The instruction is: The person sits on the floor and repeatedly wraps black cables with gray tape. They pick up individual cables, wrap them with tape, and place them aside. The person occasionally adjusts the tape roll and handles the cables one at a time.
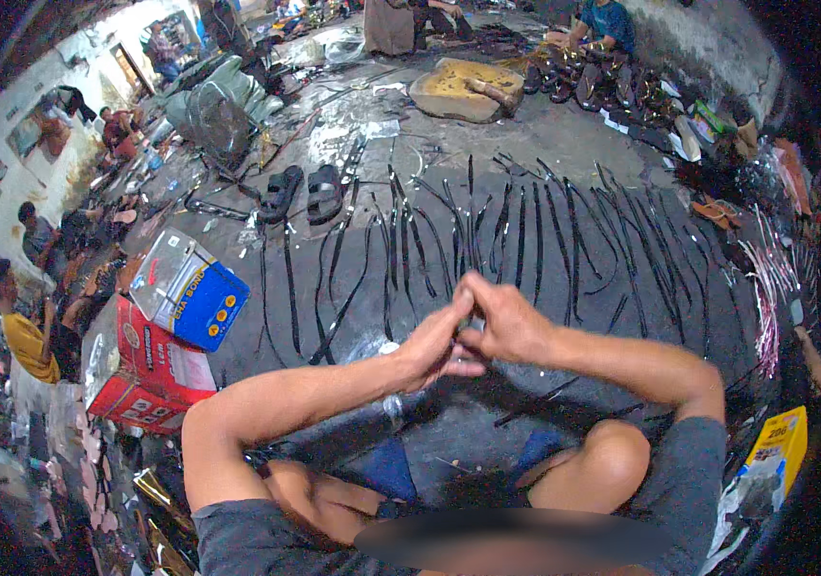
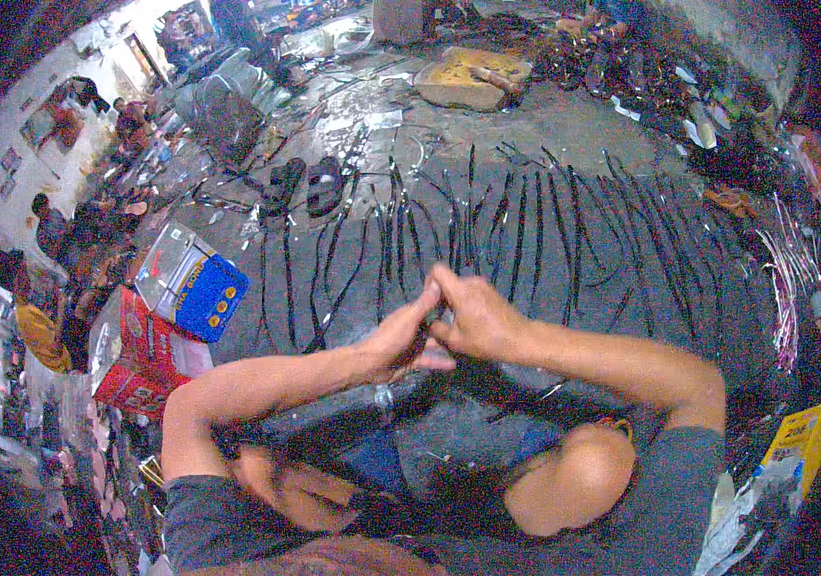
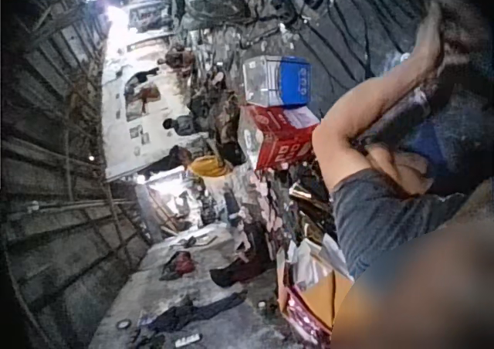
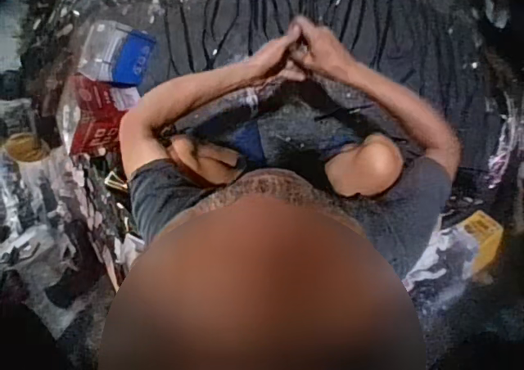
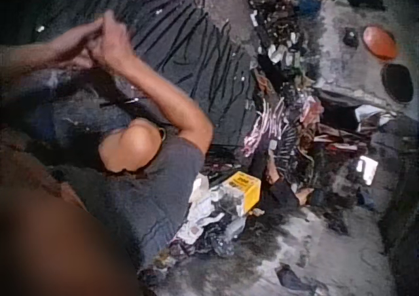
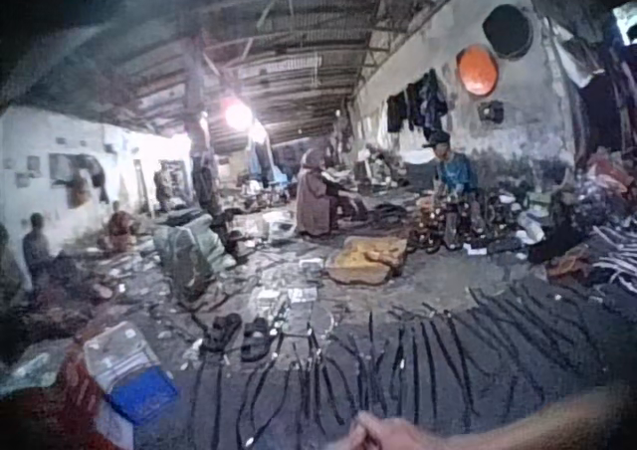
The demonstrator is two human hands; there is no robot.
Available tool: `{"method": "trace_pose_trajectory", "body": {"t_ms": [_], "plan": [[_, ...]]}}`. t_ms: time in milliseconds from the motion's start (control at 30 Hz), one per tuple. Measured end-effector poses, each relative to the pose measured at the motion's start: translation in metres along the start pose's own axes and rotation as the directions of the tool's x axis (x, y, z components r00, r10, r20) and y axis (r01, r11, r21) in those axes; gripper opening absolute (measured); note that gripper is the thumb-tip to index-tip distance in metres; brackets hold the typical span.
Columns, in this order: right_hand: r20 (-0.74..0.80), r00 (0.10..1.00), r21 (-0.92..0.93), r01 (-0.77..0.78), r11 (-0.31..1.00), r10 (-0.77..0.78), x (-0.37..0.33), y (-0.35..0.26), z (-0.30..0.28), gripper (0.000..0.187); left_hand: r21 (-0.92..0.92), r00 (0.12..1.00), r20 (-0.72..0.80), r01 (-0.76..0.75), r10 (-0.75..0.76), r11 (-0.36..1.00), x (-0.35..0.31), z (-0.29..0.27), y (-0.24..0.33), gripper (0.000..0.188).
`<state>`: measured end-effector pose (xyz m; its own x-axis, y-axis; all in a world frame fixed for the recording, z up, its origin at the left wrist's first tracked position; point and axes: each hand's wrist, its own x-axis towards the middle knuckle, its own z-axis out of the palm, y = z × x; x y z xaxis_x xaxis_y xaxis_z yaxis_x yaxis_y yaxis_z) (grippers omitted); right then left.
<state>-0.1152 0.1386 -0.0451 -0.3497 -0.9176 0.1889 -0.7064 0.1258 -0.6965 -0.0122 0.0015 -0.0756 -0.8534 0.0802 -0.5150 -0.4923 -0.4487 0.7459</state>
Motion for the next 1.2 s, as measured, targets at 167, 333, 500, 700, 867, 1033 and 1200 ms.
{"method": "trace_pose_trajectory", "body": {"t_ms": [167,333,500,700,867,1033,1200], "plan": [[-0.177,0.955,-0.043,0.236,0.971,-0.240,0.022,0.003,-0.014,0.047,0.047,0.969,-0.096,-0.223,0.227,0.974,0.009,-0.012,0.018,0.037],[-0.219,0.969,0.289,-0.050,0.956,0.117,-0.006,0.020,0.017,0.038,-0.157,0.986,-0.088,-0.152,0.139,0.976,0.006,-0.019,0.002,0.039],[-0.274,0.897,0.698,-0.063,0.713,0.347,-0.022,0.054,0.042,0.048,-0.108,0.984,-0.110,-0.148,0.136,0.983,0.008,-0.023,-0.005,0.045],[-0.202,0.932,0.729,-0.063,0.681,0.302,-0.027,0.057,0.038,0.058,0.002,0.975,-0.132,-0.180,0.178,0.984,0.020,-0.029,-0.012,0.024],[-0.406,0.866,0.531,-0.038,0.846,0.293,-0.031,0.064,0.046,0.050,0.025,0.958,-0.186,-0.219,0.219,0.975,0.023,-0.030,-0.011,0.019],[-0.462,0.867,0.335,-0.025,0.942,0.187,-0.035,0.063,0.048,0.030,-0.004,0.965,-0.176,-0.200,0.196,0.980,0.022,-0.034,-0.010,0.021],[-0.408,0.895,0.380,-0.014,0.925,0.182,-0.036,0.067,0.055,0.028,0.026,0.956,-0.216,-0.196,0.197,0.980,0.023,-0.030,-0.013,0.019]]}}
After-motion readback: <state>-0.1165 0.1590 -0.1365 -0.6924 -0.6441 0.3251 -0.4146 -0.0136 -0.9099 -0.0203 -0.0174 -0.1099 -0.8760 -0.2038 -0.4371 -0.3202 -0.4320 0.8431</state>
